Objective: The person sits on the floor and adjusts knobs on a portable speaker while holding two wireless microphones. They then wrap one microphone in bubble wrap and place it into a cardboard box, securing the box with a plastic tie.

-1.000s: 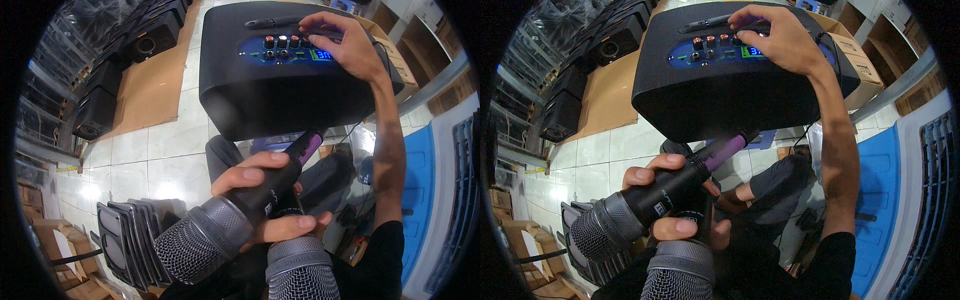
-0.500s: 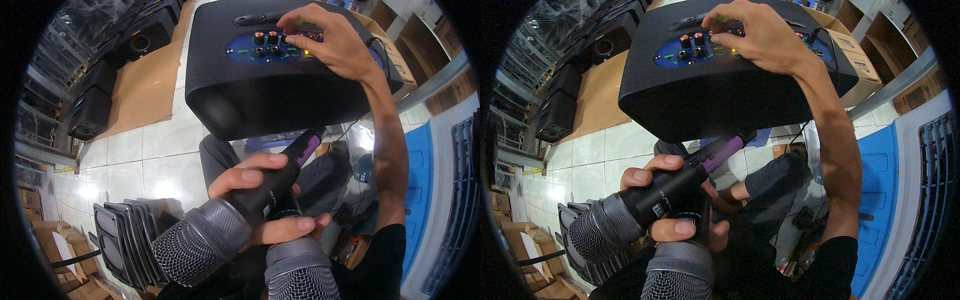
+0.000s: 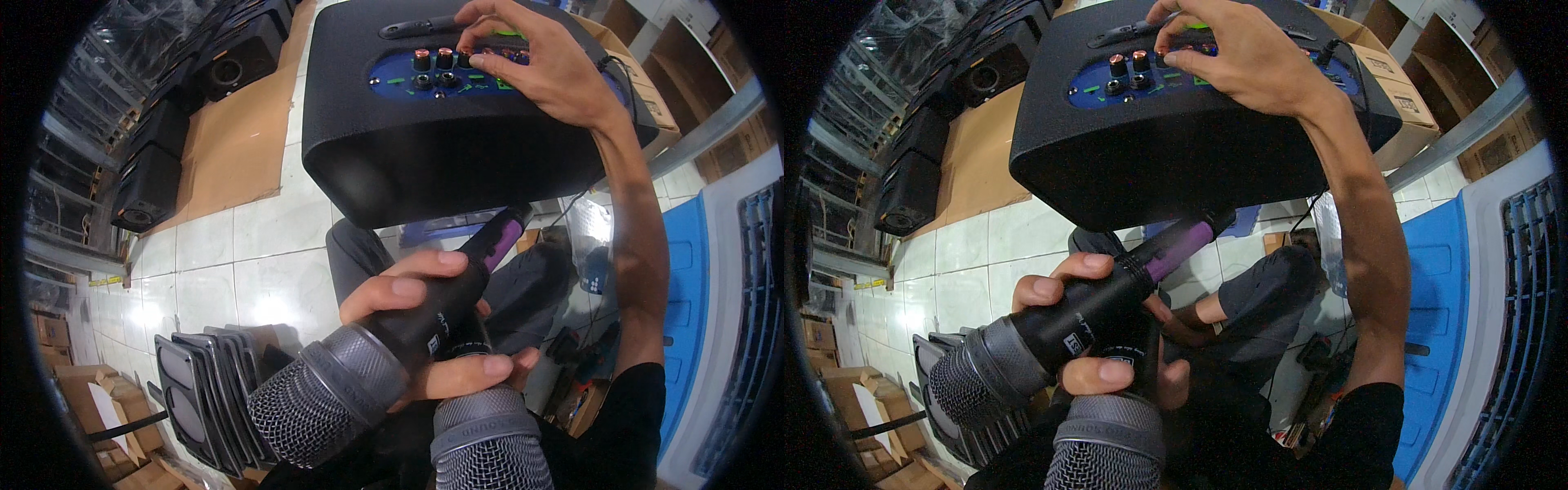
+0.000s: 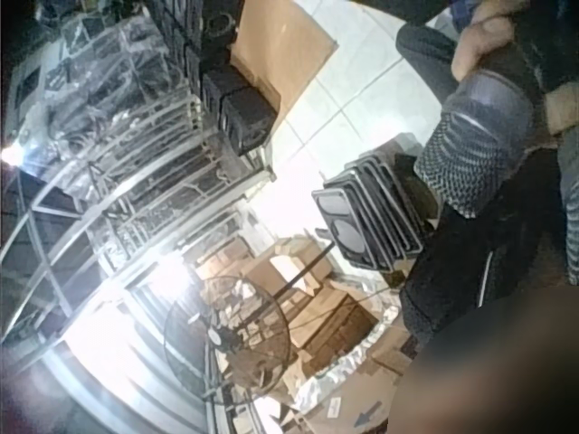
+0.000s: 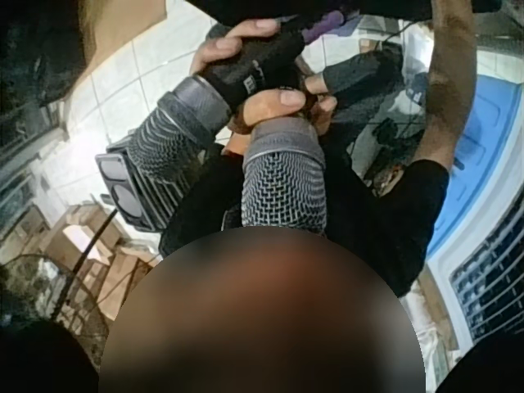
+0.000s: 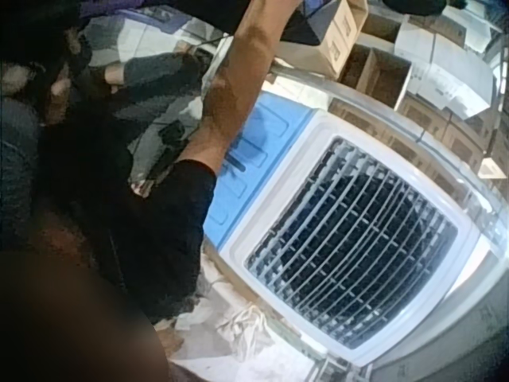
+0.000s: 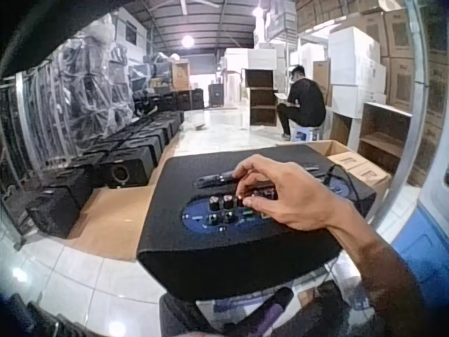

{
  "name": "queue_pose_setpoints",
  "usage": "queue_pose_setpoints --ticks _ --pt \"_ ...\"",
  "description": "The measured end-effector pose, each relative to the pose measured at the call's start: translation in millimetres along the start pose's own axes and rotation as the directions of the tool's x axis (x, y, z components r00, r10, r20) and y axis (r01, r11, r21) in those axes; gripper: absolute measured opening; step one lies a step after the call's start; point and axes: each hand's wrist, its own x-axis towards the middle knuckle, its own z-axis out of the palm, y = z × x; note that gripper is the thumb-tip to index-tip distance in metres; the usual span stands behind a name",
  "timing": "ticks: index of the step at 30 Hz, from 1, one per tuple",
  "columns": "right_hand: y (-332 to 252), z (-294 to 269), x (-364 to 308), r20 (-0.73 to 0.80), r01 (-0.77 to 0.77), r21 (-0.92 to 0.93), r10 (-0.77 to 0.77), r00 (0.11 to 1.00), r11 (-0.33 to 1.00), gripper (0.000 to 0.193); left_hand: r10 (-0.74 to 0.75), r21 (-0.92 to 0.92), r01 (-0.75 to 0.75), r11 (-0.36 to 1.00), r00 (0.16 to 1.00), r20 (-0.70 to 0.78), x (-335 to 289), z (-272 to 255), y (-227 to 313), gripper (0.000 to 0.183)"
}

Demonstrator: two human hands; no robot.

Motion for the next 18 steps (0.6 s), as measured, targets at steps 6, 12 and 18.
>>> queue_pose_setpoints --ticks 6,12,18 --pt "1.8 1.2 0.1 -0.009 -0.021 0.02 0.021 1.0 1.0 0.032 0.056 -0.062 -0.059 0.996 0.997 -0.045 -2.5 2.9 -5.4 0.093" --pt "3.1 1.5 -0.7 -0.002 -0.027 0.017 0.027 1.0 0.999 0.032 0.096 -0.135 -0.096 0.986 0.995 -0.006 -4.0 -2.6 -9.2 0.092" --pt "0.2 4.5 8.1 -0.013 0.006 -0.031 -0.007 1.0 1.0 0.029 0.059 -0.069 -0.061 0.996 0.998 -0.032 -5.6 -3.0 -3.8 0.091"
